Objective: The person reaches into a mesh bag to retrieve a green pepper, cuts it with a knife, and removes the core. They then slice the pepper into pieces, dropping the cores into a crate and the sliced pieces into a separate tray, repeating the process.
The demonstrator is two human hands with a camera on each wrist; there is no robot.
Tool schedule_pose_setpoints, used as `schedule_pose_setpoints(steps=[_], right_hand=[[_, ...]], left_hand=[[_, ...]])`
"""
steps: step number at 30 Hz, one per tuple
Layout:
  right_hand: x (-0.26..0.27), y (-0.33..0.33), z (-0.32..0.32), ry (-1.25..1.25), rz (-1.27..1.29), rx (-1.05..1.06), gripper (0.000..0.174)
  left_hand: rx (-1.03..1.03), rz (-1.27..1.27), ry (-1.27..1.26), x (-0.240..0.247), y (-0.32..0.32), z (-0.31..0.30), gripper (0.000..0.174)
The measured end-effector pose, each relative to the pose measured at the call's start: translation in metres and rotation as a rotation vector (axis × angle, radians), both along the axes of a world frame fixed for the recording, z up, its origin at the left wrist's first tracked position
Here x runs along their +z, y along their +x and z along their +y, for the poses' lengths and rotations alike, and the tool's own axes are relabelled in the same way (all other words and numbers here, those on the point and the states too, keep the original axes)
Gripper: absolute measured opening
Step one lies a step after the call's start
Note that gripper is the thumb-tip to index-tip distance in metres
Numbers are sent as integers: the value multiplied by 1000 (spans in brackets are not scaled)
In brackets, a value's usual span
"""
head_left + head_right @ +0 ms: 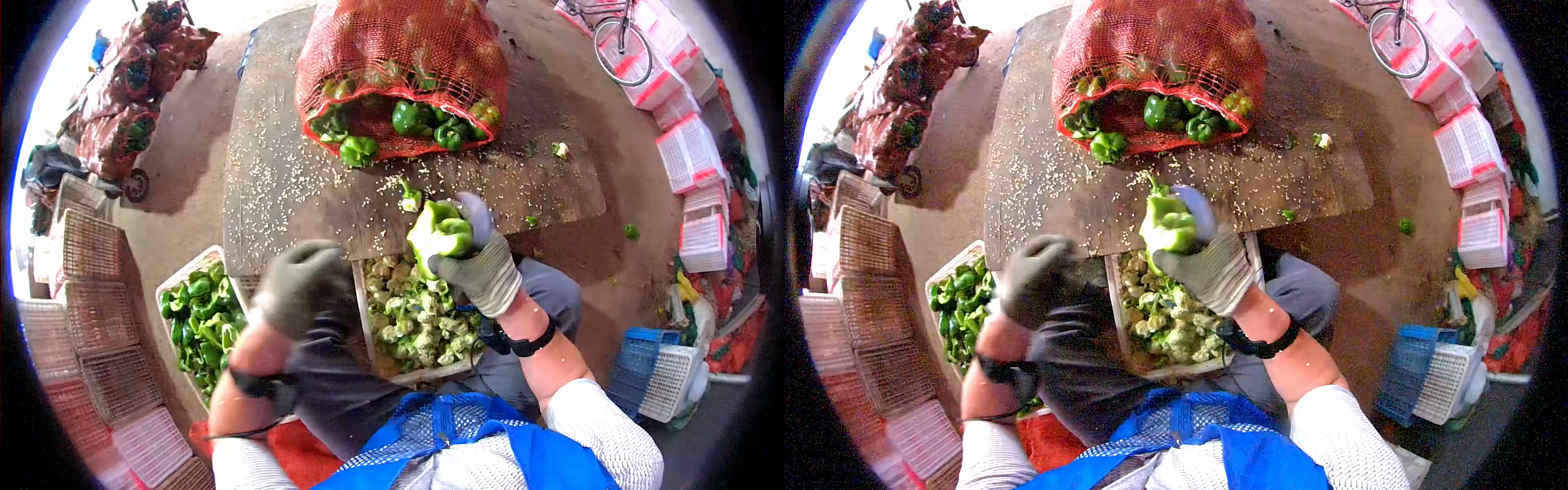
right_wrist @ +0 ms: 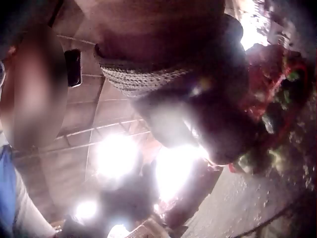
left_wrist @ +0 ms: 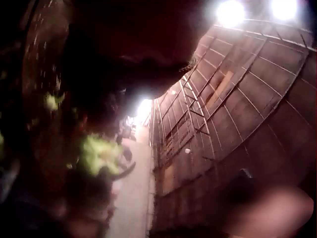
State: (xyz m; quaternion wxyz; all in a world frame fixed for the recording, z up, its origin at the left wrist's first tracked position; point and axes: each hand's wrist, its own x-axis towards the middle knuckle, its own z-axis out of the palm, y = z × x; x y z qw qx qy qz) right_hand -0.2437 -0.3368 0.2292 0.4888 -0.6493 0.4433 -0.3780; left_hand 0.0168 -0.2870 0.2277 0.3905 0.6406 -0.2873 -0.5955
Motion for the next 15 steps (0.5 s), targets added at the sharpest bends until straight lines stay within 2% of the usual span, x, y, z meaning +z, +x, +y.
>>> schedule_pose_setpoints(steps=[1, 3, 4, 5, 7, 8, 11, 12, 15], right_hand=[[2, -1, -3, -91, 76, 64, 69], [-10, -11, -3, -380, 107, 48, 68], [-11, -14, 0, -322, 171, -34, 68], [-15, -25, -3, -448, 254, -11, 71], [-37, -33, -3, -381, 238, -71, 73], [-43, -41, -3, -463, 407, -66, 75], [-61, -42, 1, -352, 323, -96, 75], [-65, -44, -3, -335, 267, -67, 76], [-69, -51, -7, -318, 309, 4, 77]], left_hand=[[-23, 375, 130, 6, -30, -10, 35], [-142, 537, 67, 7, -69, -20, 52], [-259, 379, 16, 11, -79, -28, 55], [-374, 223, -33, 15, -87, -38, 58], [-487, 41, 50, 17, -103, -54, 60], [-471, -2, 109, 10, -109, -59, 53], [-442, 74, 40, -17, -116, -68, 52], [-417, 179, 117, -18, -112, -68, 45], [-469, 218, 146, -11, -120, -64, 42]])
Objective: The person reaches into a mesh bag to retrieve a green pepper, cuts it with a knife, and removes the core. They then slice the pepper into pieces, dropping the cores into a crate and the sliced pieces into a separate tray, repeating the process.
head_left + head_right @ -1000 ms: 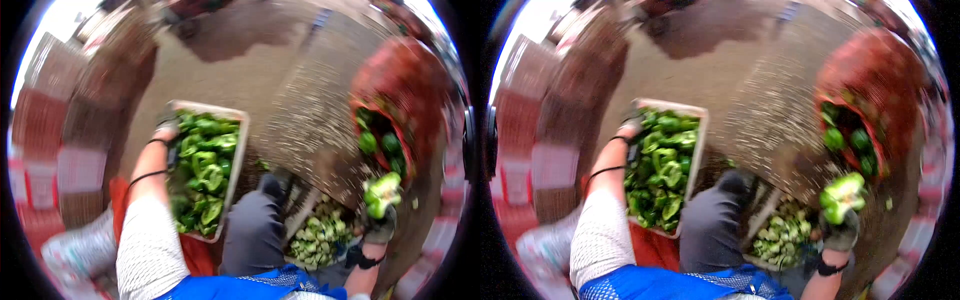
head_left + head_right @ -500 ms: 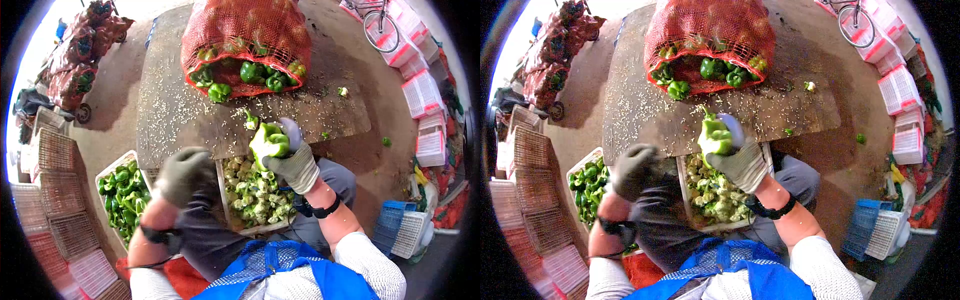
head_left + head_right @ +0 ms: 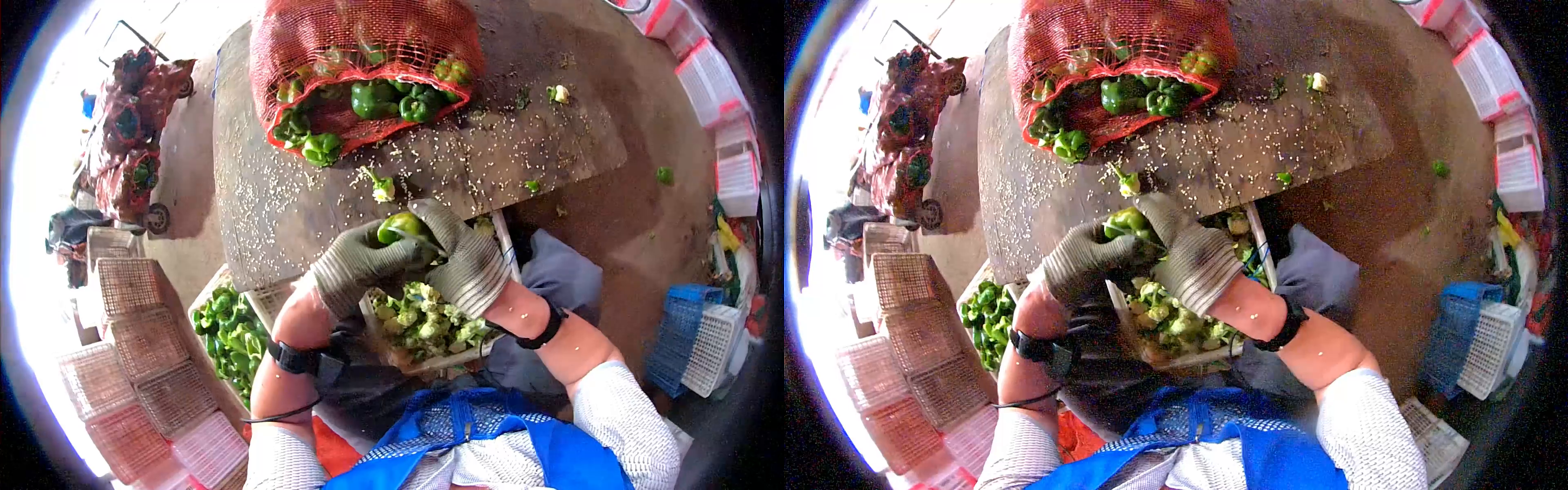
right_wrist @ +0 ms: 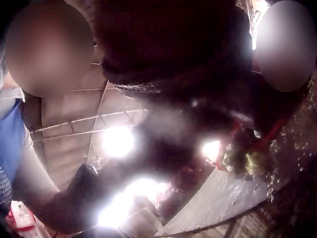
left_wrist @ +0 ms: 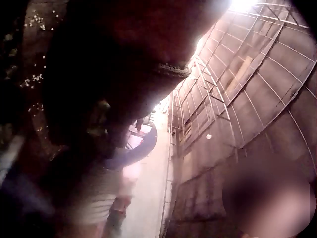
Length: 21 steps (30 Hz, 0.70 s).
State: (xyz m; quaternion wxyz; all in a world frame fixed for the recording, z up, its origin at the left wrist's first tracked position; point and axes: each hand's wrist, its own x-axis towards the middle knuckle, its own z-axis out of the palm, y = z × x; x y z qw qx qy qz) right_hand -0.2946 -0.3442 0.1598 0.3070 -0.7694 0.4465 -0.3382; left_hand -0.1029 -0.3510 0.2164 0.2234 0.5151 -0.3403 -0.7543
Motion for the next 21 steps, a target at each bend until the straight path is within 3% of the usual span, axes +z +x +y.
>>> schedule_pose_setpoints(steps=[1, 5, 8, 13, 16, 20, 21], right_hand=[[4, -2, -4, 133, -35, 53, 81], [5, 2, -7, 54, -74, 45, 87], [6, 13, -12, 32, -120, 47, 90], [17, 14, -21, 258, -326, 135, 85], [27, 4, -28, 223, -372, 72, 91], [25, 9, -33, 354, -656, 143, 96], [18, 11, -34, 355, -591, 186, 96]], left_hand=[[7, 14, -13, -2, -4, 2, 38], [85, 84, -113, -22, -10, 1, 35], [95, -45, -263, -29, -6, -5, 35], [267, 130, -216, -42, 1, -4, 43], [377, 13, -264, -38, 9, 3, 49], [220, -568, -988, -48, 12, 7, 57], [158, -653, -1144, -45, 10, 7, 56]])
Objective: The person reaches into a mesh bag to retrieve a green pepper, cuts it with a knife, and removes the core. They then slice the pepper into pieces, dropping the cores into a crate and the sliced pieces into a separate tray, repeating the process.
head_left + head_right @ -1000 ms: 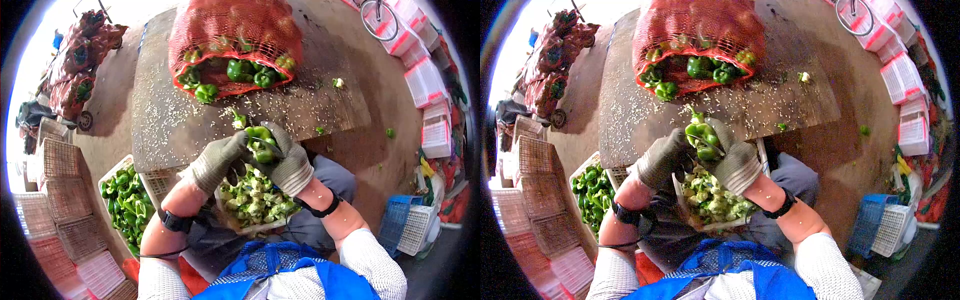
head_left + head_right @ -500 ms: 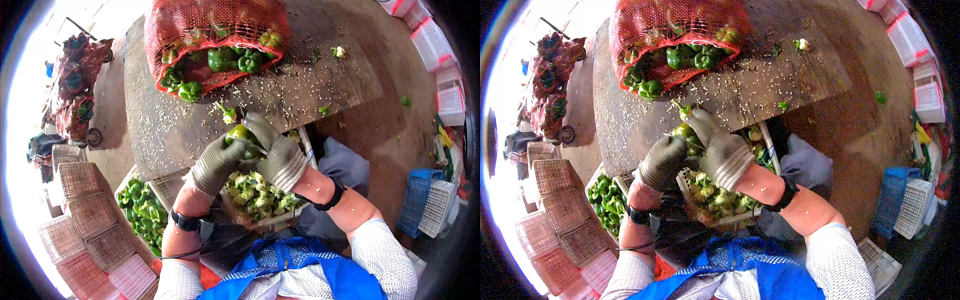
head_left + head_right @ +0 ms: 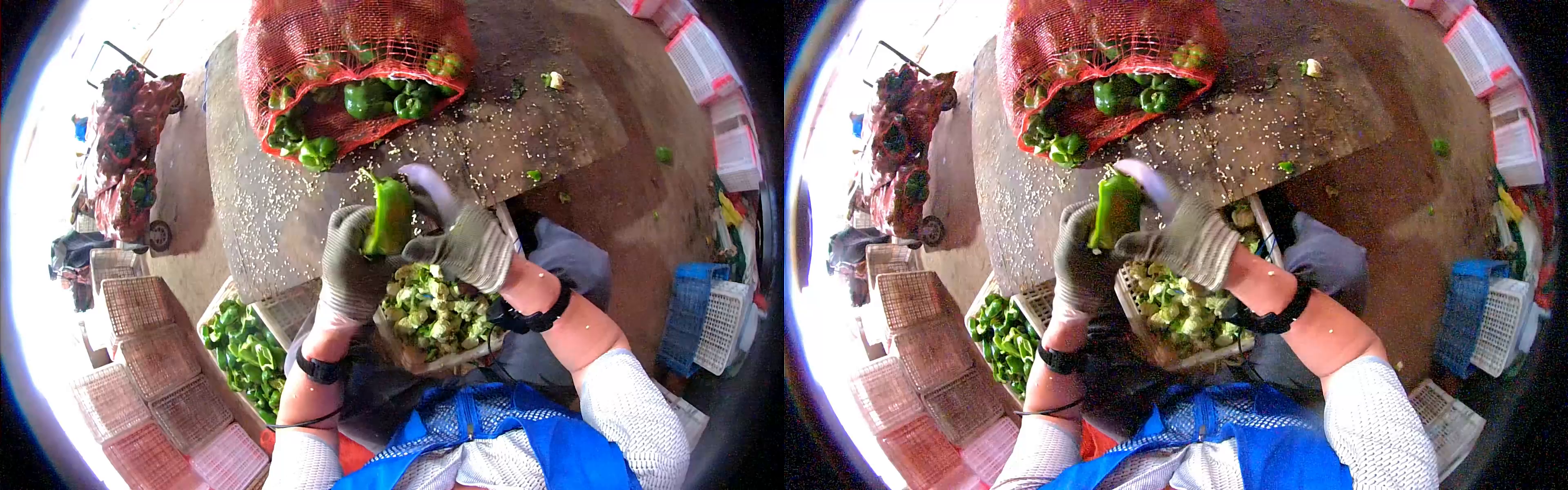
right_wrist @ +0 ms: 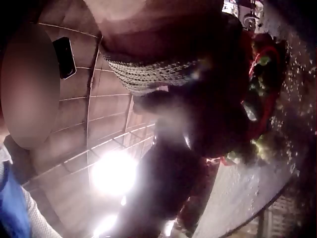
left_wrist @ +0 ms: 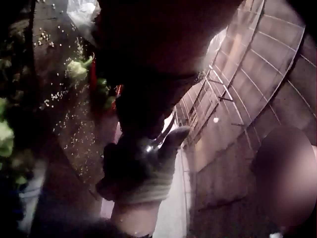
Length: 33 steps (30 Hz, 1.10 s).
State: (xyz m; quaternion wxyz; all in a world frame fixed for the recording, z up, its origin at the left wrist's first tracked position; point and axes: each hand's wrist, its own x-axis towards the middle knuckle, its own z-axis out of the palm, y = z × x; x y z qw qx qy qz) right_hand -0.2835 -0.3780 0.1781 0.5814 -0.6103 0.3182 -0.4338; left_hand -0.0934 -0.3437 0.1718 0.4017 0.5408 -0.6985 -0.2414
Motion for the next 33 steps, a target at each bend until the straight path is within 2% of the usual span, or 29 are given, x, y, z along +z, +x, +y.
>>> schedule_pose_setpoints(steps=[1, 3, 8, 10, 11, 13, 14, 17, 19, 20, 21, 23, 25, 26, 27, 29, 30, 31, 33], right_hand=[[-4, 2, -2, -21, 54, 50, 97], [-5, 1, -2, -56, 112, 7, 93], [-8, -12, 1, 161, 83, 18, 89], [-19, -12, 5, 201, 86, 16, 86], [-21, -13, 6, 212, 106, 22, 86], [-23, -17, 6, 227, 150, 35, 84], [-24, -18, 7, 214, 197, 27, 82], [-35, -25, 17, 353, 160, 68, 79], [-49, -32, 27, 410, 258, 88, 77], [-54, -35, 31, 441, 338, 112, 76], [-55, -37, 34, 390, 312, 131, 79], [-52, -40, 39, 289, 257, 169, 84], [-9, -37, 35, 421, 223, 255, 86], [-13, -35, 35, 462, 93, 205, 72], [-16, -38, 28, 503, 170, 197, 55], [-10, -35, 17, 728, -233, 144, 45], [0, -38, 17, 820, -224, 50, 47], [16, -46, 9, 878, -181, 132, 60], [22, -53, 6, 936, -145, 82, 61]], left_hand=[[-44, -125, -128, 4, -5, 0, 55], [-79, -132, -74, 9, -12, 6, 59], [-128, -314, 9, -1, -29, 12, 59], [-104, -342, 9, -10, -31, 17, 52], [-90, -390, 58, -9, -34, 19, 47], [-91, -545, 308, -8, -41, 23, 40], [-107, -518, 295, -8, -43, 25, 34], [-247, -158, 492, -32, -43, 35, 27], [-333, 287, 702, -73, -37, 46, 31], [-353, 500, 810, -75, -40, 44, 34], [-410, 746, 1042, -71, -30, 43, 34], [-340, 1198, 1560, -24, -21, 28, 35], [-469, 1101, 1546, -6, -17, 29, 36], [-621, 790, 1141, 0, -15, 30, 38], [-681, 488, 1074, 13, -7, 20, 37], [-645, 359, 1077, 31, 6, 19, 38], [-834, 425, 894, 17, 14, 18, 38], [-835, 381, 1117, 23, 13, 19, 45], [-809, 423, 1140, 25, 7, 23, 60]])
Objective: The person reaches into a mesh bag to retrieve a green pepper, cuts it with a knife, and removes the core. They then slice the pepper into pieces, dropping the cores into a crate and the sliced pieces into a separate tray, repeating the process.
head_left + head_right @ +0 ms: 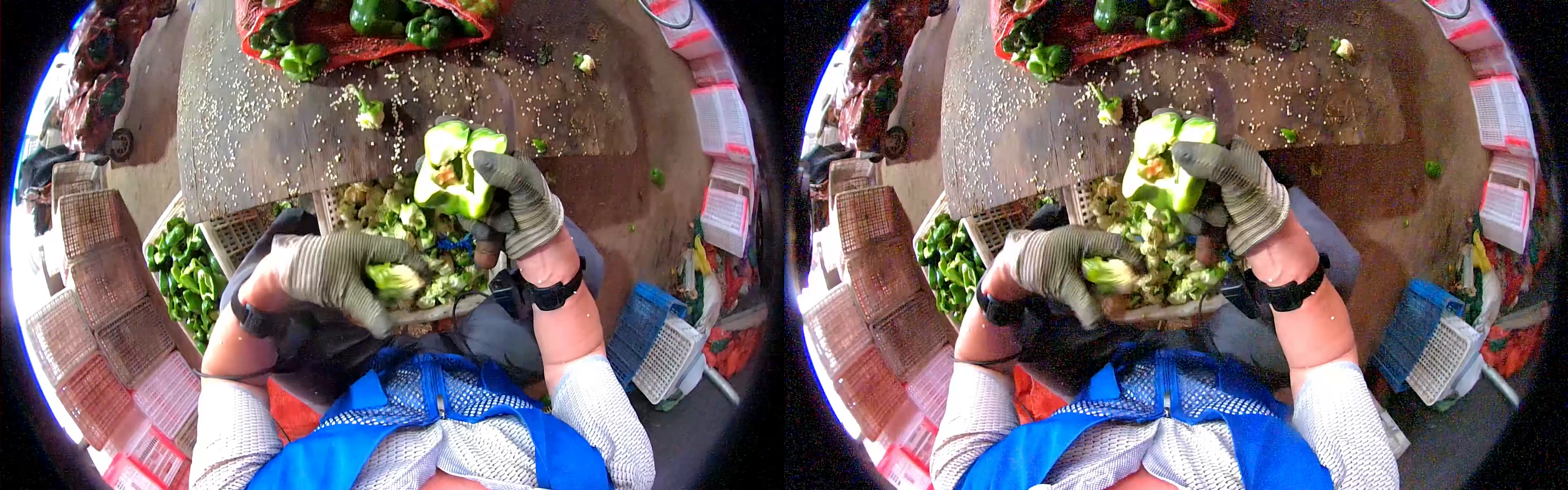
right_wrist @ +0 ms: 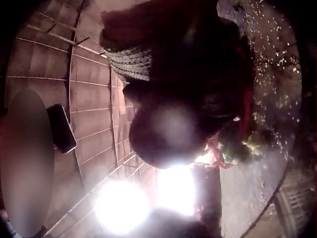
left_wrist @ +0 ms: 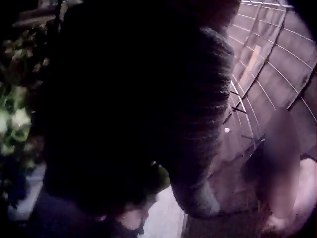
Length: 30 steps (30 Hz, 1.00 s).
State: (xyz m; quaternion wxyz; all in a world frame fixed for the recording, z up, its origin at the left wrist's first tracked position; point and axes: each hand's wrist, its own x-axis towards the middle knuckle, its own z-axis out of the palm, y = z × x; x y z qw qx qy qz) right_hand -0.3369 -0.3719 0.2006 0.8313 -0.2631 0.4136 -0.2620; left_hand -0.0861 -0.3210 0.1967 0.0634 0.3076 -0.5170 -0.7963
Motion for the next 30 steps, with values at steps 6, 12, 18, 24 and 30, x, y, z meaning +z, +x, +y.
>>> schedule_pose_setpoints(steps=[6, 12, 18, 24, 30], right_hand=[[-13, 14, 15, 21, -53, -19, 67], [-16, 33, 47, 81, -165, 62, 54], [12, 35, 85, -374, 187, 125, 40], [12, 39, 129, -775, 534, 262, 46], [-25, 29, 154, -1037, 612, 87, 32]], left_hand=[[536, -300, -1189, -11, -2, -4, 71], [803, 152, -804, -36, -11, 24, 49], [972, 334, 1, 7, 19, 87, 46], [891, -262, -463, 24, 3, 126, 38], [612, -336, -625, 42, -31, 133, 26]])
